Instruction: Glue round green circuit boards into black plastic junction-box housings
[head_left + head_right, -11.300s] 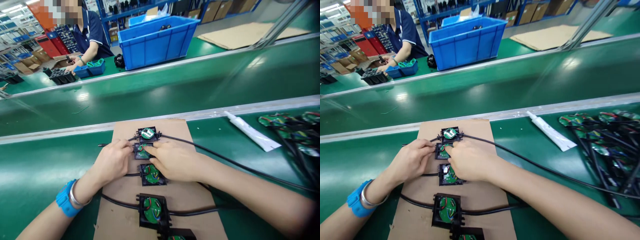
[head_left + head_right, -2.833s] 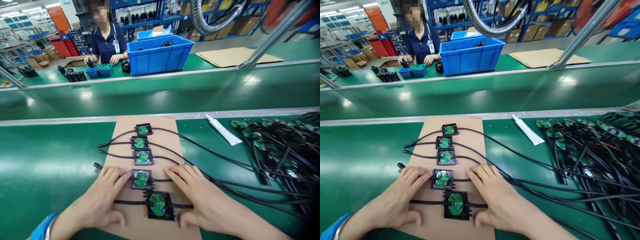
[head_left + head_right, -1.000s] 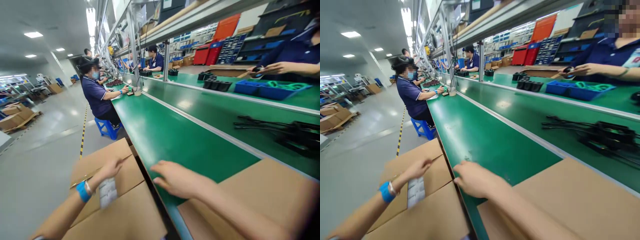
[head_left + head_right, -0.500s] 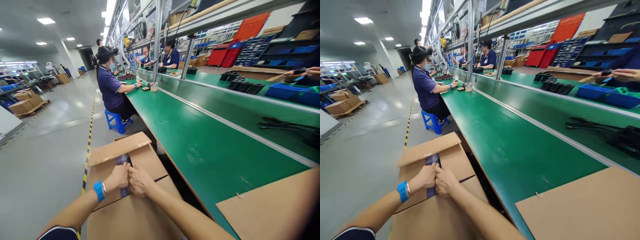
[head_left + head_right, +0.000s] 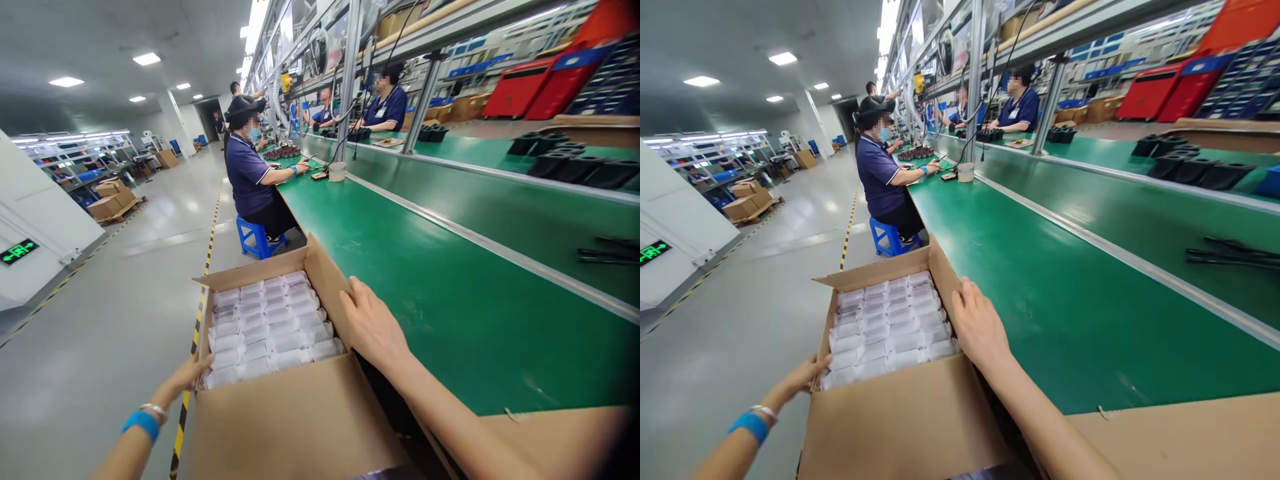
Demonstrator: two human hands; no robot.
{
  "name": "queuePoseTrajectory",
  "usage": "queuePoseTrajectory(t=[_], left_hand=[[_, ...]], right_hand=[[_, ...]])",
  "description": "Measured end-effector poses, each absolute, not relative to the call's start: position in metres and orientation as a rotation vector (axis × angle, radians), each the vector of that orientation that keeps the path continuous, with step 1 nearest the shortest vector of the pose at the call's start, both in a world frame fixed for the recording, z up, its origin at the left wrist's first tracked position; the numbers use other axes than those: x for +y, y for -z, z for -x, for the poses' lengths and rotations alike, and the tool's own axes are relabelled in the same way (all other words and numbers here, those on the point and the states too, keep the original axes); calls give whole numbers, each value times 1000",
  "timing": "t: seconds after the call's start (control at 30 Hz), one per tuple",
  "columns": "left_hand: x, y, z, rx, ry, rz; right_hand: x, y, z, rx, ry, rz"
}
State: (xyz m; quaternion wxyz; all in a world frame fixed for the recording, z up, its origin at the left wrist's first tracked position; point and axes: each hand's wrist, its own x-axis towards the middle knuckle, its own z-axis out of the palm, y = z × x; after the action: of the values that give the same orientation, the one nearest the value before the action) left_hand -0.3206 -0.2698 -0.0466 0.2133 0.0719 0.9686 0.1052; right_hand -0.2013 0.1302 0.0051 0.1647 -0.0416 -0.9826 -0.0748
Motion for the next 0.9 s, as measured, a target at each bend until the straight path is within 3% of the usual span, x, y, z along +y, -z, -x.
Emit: queuePoseTrajectory(t=[0.17, 0.37, 0.53, 0.7, 0.9], left_hand=[[-265, 93, 316, 2523, -548, -114], [-248, 78, 335, 2824, -502, -155], [-158, 84, 362, 2884, -472, -692], [-44, 98, 402, 2733, -403, -1097], [36, 97, 432, 2866, -282, -1095]], right_hand=[[138, 3, 202, -2755, 236, 196], [112, -12, 197, -2825, 322, 263], [60, 9, 202, -3208, -82, 170], [66, 58, 237, -3499, -289, 545], [84, 90, 265, -3493, -544, 888]])
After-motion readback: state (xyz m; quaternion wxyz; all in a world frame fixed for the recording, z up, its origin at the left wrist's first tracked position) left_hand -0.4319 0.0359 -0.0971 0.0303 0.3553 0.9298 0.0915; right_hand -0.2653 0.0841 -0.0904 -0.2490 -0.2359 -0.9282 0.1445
